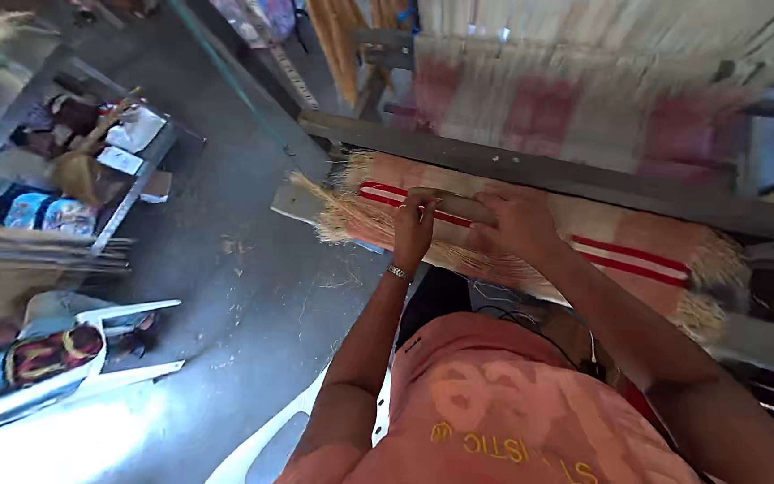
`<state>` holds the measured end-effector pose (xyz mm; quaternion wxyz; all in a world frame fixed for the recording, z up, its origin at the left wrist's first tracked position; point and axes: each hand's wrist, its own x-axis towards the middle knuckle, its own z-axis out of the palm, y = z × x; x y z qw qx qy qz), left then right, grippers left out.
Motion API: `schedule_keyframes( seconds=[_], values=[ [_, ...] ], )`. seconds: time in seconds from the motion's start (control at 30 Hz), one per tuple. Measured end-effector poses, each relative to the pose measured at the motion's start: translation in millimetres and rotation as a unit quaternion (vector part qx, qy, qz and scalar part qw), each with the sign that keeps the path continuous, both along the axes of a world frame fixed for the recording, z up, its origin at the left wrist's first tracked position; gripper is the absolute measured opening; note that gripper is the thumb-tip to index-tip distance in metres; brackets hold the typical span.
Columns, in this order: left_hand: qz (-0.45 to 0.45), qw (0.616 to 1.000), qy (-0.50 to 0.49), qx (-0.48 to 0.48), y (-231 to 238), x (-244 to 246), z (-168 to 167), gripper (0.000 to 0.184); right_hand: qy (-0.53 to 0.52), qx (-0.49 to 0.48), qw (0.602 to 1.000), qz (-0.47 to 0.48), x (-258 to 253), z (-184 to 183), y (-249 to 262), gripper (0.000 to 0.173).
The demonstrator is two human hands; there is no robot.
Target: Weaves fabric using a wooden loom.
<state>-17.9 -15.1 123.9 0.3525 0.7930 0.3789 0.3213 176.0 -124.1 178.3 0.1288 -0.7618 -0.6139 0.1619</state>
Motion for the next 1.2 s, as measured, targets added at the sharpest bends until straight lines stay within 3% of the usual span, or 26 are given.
schedule_keyframes(
  seconds=[0.2, 0.33, 0.53, 0.6, 0.7, 0.8, 0.9, 1.07, 1.13, 1.2],
  values=[
    [-0.014, 0.997, 0.011, 0.069, -5, 19, 3, 0.021, -0.024, 0.011, 1.000, -0.010, 3, 11, -24, 0.054],
    [-0.018, 0.989, 0.078, 0.121, -8, 21, 8, 0.019, -0.032, 0.016, 0.999, -0.020, 5, 14, -36, 0.054],
    [-0.148, 0.974, 0.060, 0.162, 0, 6, 25, 0.014, 0.038, -0.014, 0.999, 0.016, 20, 37, -70, 0.053],
    [-0.188, 0.978, 0.018, 0.086, -6, 1, 35, 0.017, 0.127, -0.008, 0.990, 0.053, 35, 41, -83, 0.053],
    [-0.190, 0.966, -0.145, -0.094, -29, 1, 34, 0.015, 0.253, 0.031, 0.965, 0.063, 52, 41, -101, 0.052],
    [-0.121, 0.934, -0.272, -0.198, -61, 12, 27, 0.012, 0.263, 0.067, 0.962, 0.014, 47, 32, -118, 0.052],
    [-0.060, 0.931, -0.241, -0.267, -82, 23, 17, 0.034, 0.204, 0.077, 0.975, -0.038, 39, 16, -127, 0.056],
    [-0.050, 0.884, -0.241, -0.399, -74, 17, 8, 0.025, 0.305, 0.018, 0.951, -0.038, 56, 12, -141, 0.066],
    [-0.015, 0.870, -0.259, -0.420, -56, 5, 9, 0.023, 0.283, 0.059, 0.943, -0.163, 95, 14, -159, 0.078],
    [0.038, 0.863, -0.283, -0.416, -34, -14, 8, 0.024, 0.168, 0.166, 0.900, -0.366, 149, -5, -179, 0.099]
  ],
)
